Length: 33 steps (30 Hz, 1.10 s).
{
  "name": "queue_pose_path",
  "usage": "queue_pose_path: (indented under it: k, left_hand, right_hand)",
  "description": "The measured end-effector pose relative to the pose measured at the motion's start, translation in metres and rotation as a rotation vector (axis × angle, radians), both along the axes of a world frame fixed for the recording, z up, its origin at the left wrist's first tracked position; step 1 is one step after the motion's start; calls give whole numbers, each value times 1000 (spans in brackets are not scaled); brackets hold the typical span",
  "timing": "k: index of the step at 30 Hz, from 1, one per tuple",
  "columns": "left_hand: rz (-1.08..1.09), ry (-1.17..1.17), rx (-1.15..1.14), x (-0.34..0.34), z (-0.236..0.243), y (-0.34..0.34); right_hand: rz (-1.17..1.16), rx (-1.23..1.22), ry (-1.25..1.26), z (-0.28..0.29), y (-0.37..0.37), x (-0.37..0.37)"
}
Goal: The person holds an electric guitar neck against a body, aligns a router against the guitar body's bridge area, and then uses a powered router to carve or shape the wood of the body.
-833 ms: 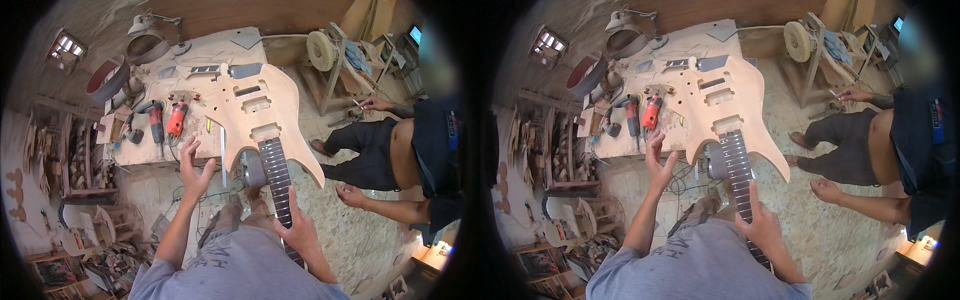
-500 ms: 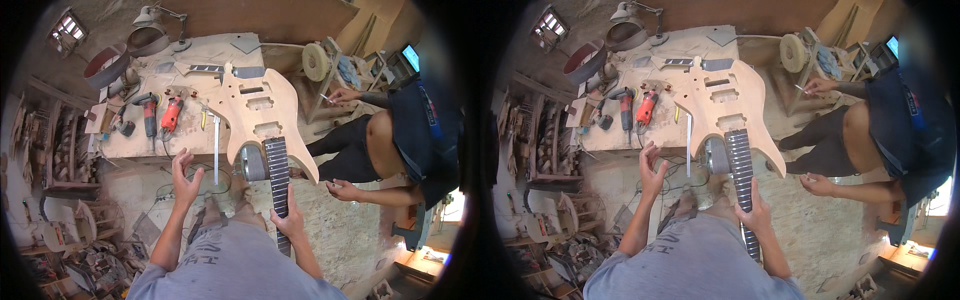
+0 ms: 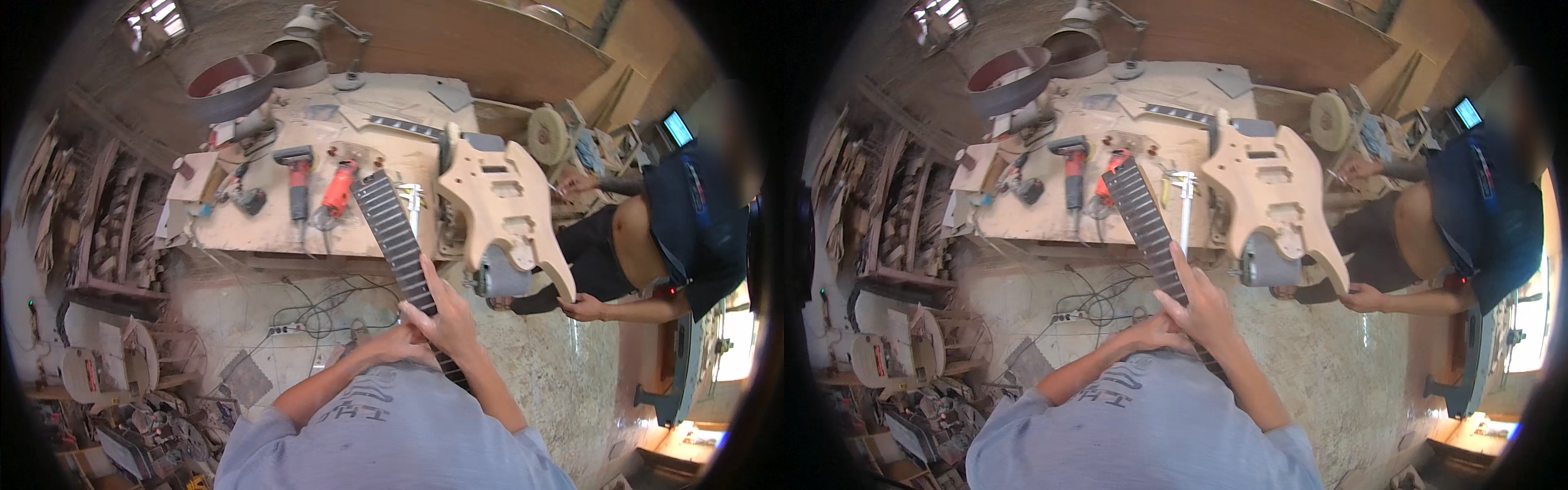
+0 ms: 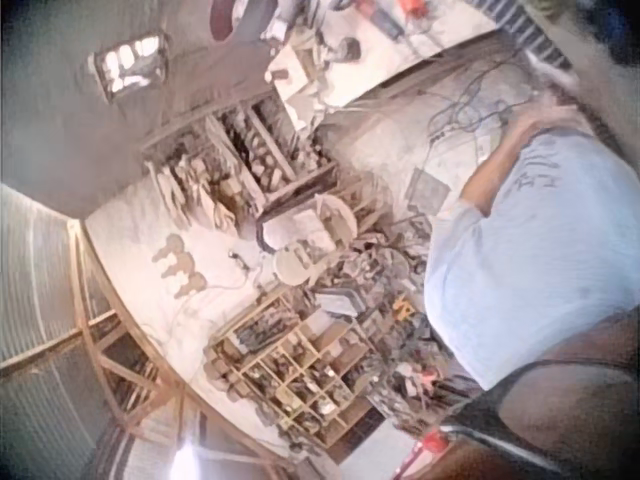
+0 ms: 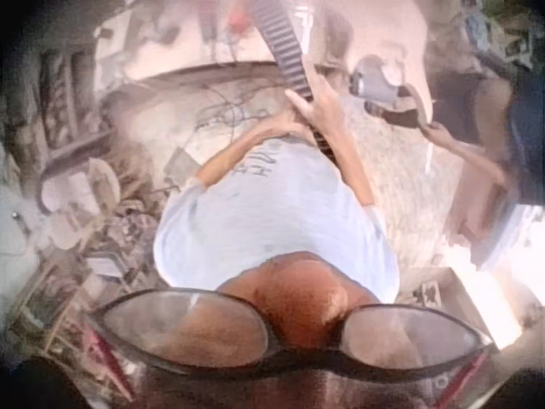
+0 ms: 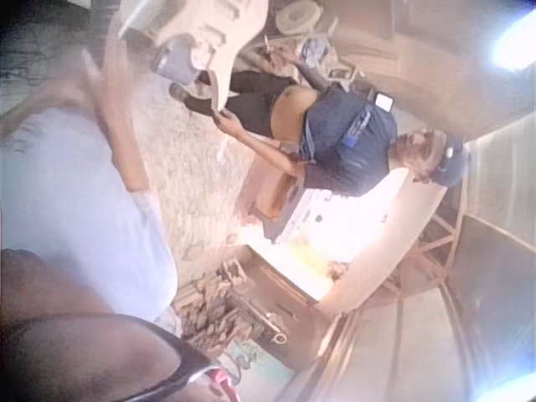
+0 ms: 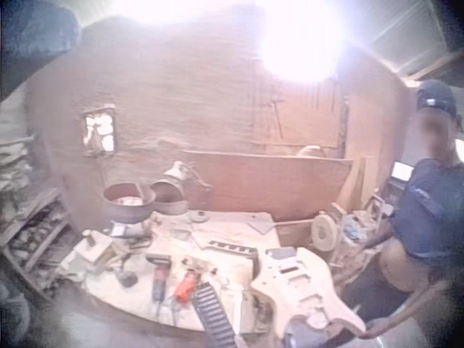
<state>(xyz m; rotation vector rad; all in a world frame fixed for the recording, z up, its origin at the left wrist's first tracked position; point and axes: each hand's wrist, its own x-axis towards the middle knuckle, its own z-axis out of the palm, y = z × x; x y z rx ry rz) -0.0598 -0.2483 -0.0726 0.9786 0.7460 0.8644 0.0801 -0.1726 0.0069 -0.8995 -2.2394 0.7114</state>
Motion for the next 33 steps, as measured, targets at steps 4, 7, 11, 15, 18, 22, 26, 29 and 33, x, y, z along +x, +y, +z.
queue_pose_path:
  k: [4,7,11,15,18,22,26,29,33]
  left_hand:
    - [160,24,-83,-29,-27,-13]
    - [379,-11,-148,-59,-47,-16]
    - [821,-178,-214,-126,-53,12]
    - [1186,332,-175,-247,-119,37]
    - [1253,828,-201,-300,-139,40]
    - [1252,1015,-364,-333,-151,58]
    - [1183,1166,-392,-355,-186,73]
    - [1089,1242,-389,-361,-197,81]
    - [1034,1345,-277,-368,-207,86]
  right_hand:
    - [76,-234,14,-8,3,-63]
    - [95,-239,-50,-24,-8,-78]
    - [-105,-113,-128,-63,-39,-61]
    - [-129,-443,-125,-85,-61,-32]
    - [-169,-494,-181,-92,-71,-14]
    - [-298,-563,-241,-99,-82,4]
    - [-380,-593,-292,-100,-95,12]
    - [-420,-603,-313,-99,-108,16]
    - [-490,-631,-372,-98,-121,24]
